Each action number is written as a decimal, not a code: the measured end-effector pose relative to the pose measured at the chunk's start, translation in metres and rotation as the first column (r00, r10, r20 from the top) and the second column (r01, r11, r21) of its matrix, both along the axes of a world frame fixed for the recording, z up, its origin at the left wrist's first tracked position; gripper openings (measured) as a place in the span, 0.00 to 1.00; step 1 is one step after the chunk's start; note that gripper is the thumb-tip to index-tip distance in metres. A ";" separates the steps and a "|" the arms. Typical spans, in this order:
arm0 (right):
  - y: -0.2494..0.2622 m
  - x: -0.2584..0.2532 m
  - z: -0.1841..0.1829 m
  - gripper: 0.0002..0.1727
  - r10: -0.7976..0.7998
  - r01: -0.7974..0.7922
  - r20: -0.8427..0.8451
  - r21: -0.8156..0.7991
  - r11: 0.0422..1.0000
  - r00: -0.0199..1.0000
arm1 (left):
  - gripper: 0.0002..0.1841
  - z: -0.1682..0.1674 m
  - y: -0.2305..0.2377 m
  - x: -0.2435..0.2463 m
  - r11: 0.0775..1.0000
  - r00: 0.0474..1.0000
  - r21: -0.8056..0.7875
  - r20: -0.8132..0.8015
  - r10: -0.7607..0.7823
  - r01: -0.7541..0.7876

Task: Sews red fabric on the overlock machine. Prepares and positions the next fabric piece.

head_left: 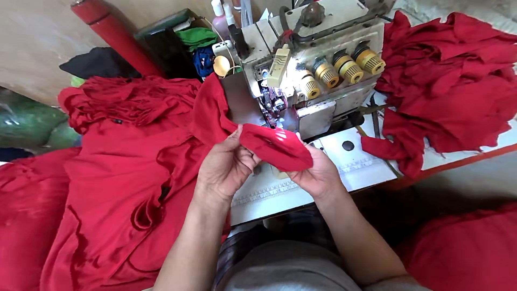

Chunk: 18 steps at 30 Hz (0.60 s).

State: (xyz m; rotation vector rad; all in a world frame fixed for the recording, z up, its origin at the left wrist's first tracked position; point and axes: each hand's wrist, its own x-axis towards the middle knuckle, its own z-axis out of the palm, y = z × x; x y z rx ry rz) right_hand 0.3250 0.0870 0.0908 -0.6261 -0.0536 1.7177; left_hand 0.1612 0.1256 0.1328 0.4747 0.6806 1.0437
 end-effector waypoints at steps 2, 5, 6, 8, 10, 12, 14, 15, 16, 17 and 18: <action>0.002 0.001 -0.007 0.16 -0.054 0.014 0.291 0.138 0.990 0.955 | 0.23 0.003 0.005 -0.008 0.977 0.978 0.177 -0.194 -0.081 0.116; 0.007 -0.001 -0.024 0.09 -0.260 0.038 0.676 0.325 0.945 0.690 | 0.11 0.000 0.009 -0.012 0.776 0.494 0.536 -0.800 0.341 0.333; 0.010 -0.001 -0.030 0.07 -0.325 0.024 0.774 0.373 0.928 0.543 | 0.10 -0.001 0.009 -0.011 0.718 0.311 0.562 -0.827 0.469 0.410; 0.014 -0.004 -0.036 0.08 -0.378 0.004 0.849 0.406 0.914 0.370 | 0.09 -0.005 0.008 -0.003 0.667 0.143 0.570 -0.801 0.581 0.480; 0.013 -0.010 -0.037 0.08 -0.445 0.031 0.831 0.462 0.886 0.335 | 0.11 -0.008 0.006 0.006 0.638 0.134 0.606 -0.767 0.628 0.475; 0.010 -0.014 -0.033 0.08 -0.572 0.087 0.753 0.578 0.811 0.326 | 0.15 -0.005 0.002 0.006 0.600 0.206 0.641 -0.746 0.633 0.479; 0.011 -0.015 -0.031 0.04 -0.659 0.092 0.690 0.667 0.740 0.298 | 0.17 -0.001 -0.002 0.005 0.557 0.247 0.668 -0.722 0.647 0.494; 0.012 -0.015 -0.032 0.05 -0.650 0.062 0.711 0.661 0.748 0.267 | 0.18 -0.002 -0.001 0.005 0.537 0.225 0.670 -0.708 0.669 0.513; 0.014 -0.016 -0.032 0.09 -0.614 0.032 0.760 0.622 0.782 0.212 | 0.18 -0.005 0.002 0.006 0.526 0.178 0.653 -0.703 0.689 0.545; 0.016 -0.016 -0.032 0.13 -0.568 0.006 0.810 0.574 0.819 0.145 | 0.18 -0.009 0.005 0.007 0.521 0.118 0.626 -0.698 0.707 0.580; 0.017 -0.017 -0.033 0.16 -0.540 -0.010 0.837 0.543 0.840 0.088 | 0.17 -0.016 0.009 0.008 0.523 0.066 0.600 -0.692 0.719 0.605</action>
